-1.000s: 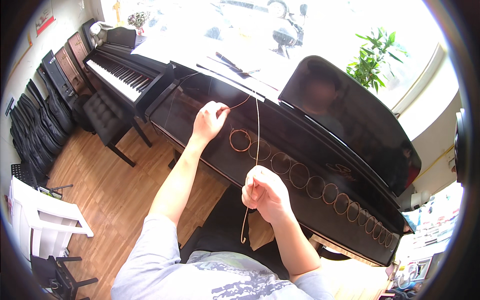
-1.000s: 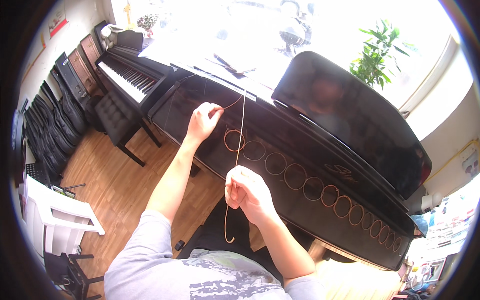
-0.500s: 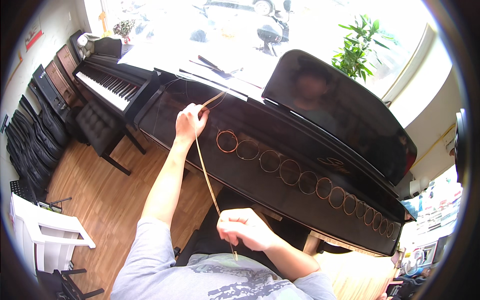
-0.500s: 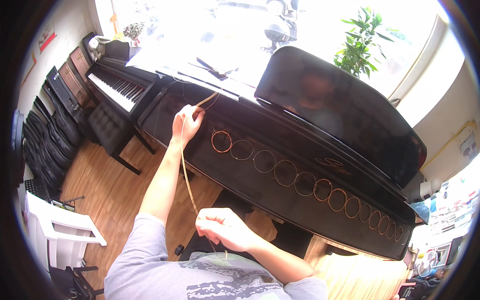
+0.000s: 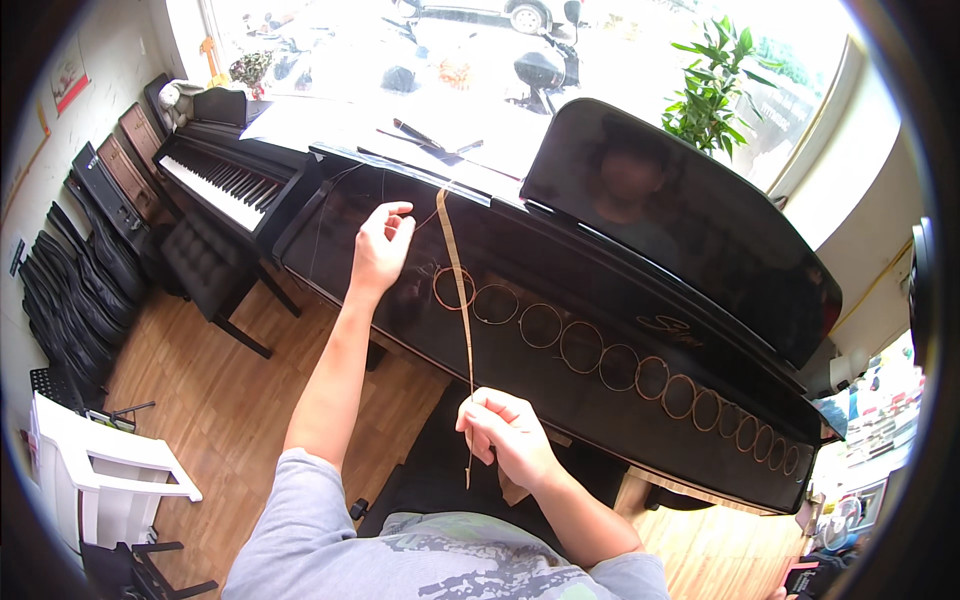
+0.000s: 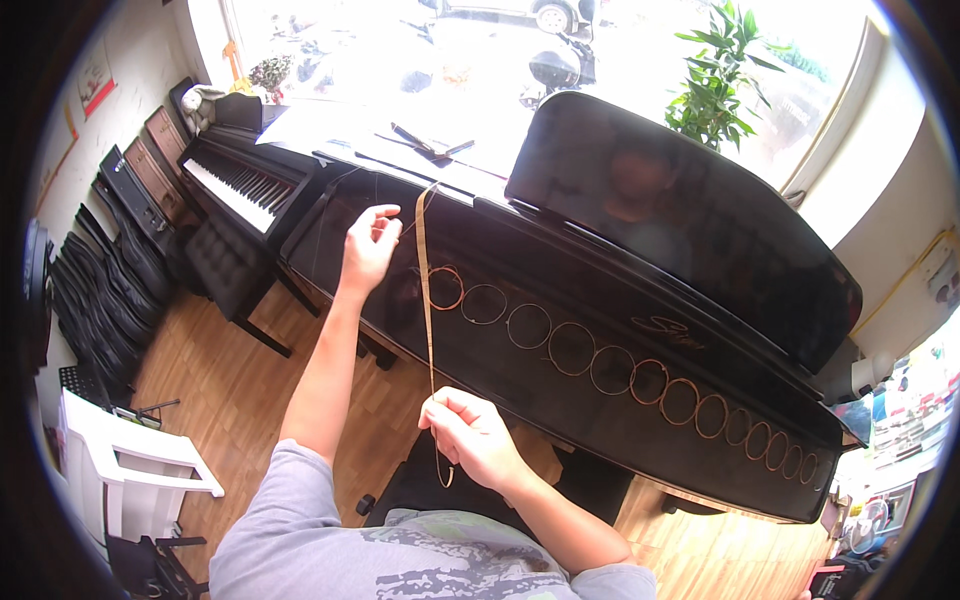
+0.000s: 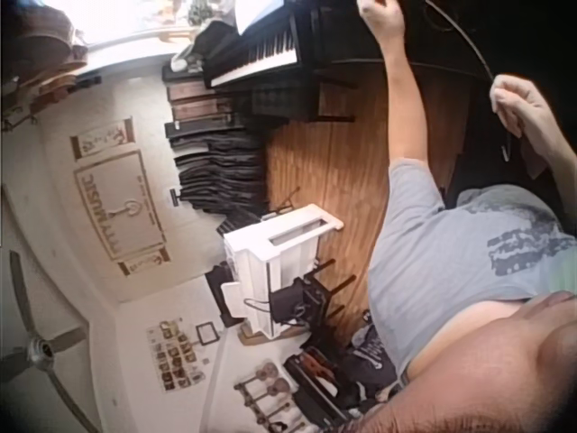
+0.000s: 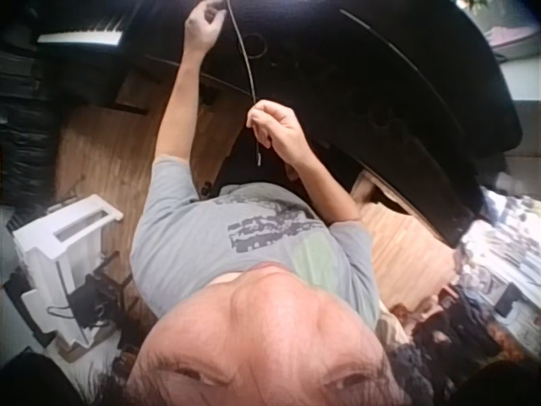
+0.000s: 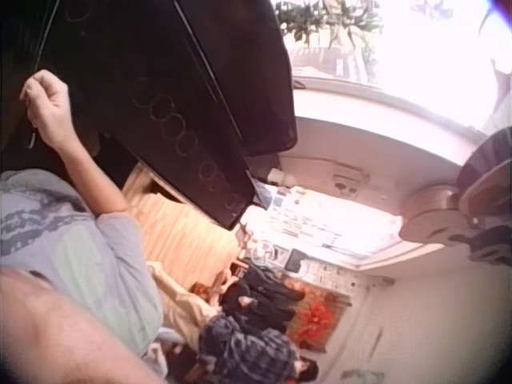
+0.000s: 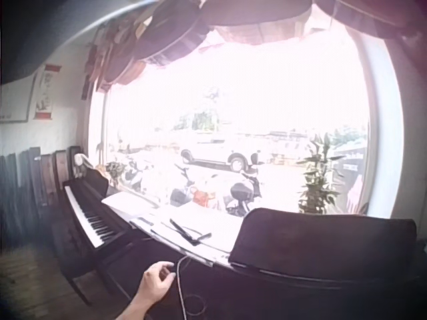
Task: The person bends and twists copper wire into circular loops by hand, placing each finished loop on the piano lid. They repeat this process with multiple wires, forming a row of loops.
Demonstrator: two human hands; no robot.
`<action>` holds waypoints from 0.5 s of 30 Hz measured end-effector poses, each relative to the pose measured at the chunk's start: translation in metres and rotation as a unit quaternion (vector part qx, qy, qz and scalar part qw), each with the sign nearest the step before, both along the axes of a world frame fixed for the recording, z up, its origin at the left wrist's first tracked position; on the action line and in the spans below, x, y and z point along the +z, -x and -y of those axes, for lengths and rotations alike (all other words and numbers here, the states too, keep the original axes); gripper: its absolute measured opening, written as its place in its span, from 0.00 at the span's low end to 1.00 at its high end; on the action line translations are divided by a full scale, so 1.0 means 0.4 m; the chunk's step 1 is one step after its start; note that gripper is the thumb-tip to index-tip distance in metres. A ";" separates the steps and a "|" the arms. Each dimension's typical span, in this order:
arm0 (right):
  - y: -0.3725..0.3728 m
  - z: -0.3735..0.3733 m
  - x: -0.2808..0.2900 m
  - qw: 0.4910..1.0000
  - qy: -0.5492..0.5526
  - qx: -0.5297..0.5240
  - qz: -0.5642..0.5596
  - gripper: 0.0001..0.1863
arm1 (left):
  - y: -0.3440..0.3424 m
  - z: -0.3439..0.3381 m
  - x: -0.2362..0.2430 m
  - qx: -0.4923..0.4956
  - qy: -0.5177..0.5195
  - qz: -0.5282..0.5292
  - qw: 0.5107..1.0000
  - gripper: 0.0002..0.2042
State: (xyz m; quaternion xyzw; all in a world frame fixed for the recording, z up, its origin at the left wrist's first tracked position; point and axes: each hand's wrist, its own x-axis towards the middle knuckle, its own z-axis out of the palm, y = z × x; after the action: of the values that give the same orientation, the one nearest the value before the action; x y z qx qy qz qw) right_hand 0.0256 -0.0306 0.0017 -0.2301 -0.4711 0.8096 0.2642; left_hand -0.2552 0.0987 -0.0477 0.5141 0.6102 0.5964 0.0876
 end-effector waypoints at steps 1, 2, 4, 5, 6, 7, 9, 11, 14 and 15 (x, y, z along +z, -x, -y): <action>0.001 -0.005 -0.008 1.000 -0.013 0.004 -0.001 0.11 | -0.008 0.011 0.033 -0.071 0.014 0.142 0.987 0.14; 0.002 -0.009 -0.018 1.000 -0.027 0.005 -0.001 0.11 | -0.018 0.021 0.082 -0.138 0.072 0.259 0.953 0.16; 0.012 -0.014 -0.023 0.998 -0.055 0.026 0.020 0.12 | -0.032 0.038 0.162 -0.202 0.162 0.364 0.895 0.20; 0.021 -0.019 -0.022 0.996 -0.071 0.041 0.038 0.12 | -0.051 0.034 0.190 -0.209 0.195 0.356 0.890 0.21; 0.030 -0.024 -0.021 0.993 -0.086 0.055 0.056 0.12 | -0.069 0.026 0.203 -0.215 0.228 0.347 0.884 0.22; 0.037 -0.028 -0.019 0.990 -0.103 0.069 0.073 0.12 | -0.082 0.019 0.198 -0.222 0.207 0.296 0.906 0.19; 0.052 -0.043 -0.029 0.980 -0.153 0.079 0.102 0.13 | -0.076 -0.004 0.194 -0.217 0.170 0.190 0.942 0.16; 0.069 -0.053 -0.009 0.967 -0.217 0.040 0.130 0.14 | -0.068 -0.006 0.211 -0.211 0.123 0.206 0.948 0.12; 0.059 -0.117 0.066 0.932 -0.307 -0.030 0.188 0.20 | -0.010 0.017 0.255 -0.169 0.107 0.207 0.958 0.12; 0.060 -0.145 0.087 0.928 -0.317 -0.053 0.187 0.19 | 0.020 0.026 0.266 -0.168 0.096 0.204 0.960 0.12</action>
State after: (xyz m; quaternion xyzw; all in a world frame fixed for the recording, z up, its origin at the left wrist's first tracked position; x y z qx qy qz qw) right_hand 0.0016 0.0274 0.0365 -0.3061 -0.7311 0.5455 0.2726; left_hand -0.2630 0.0884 0.0587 0.4657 0.5390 0.6037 0.3578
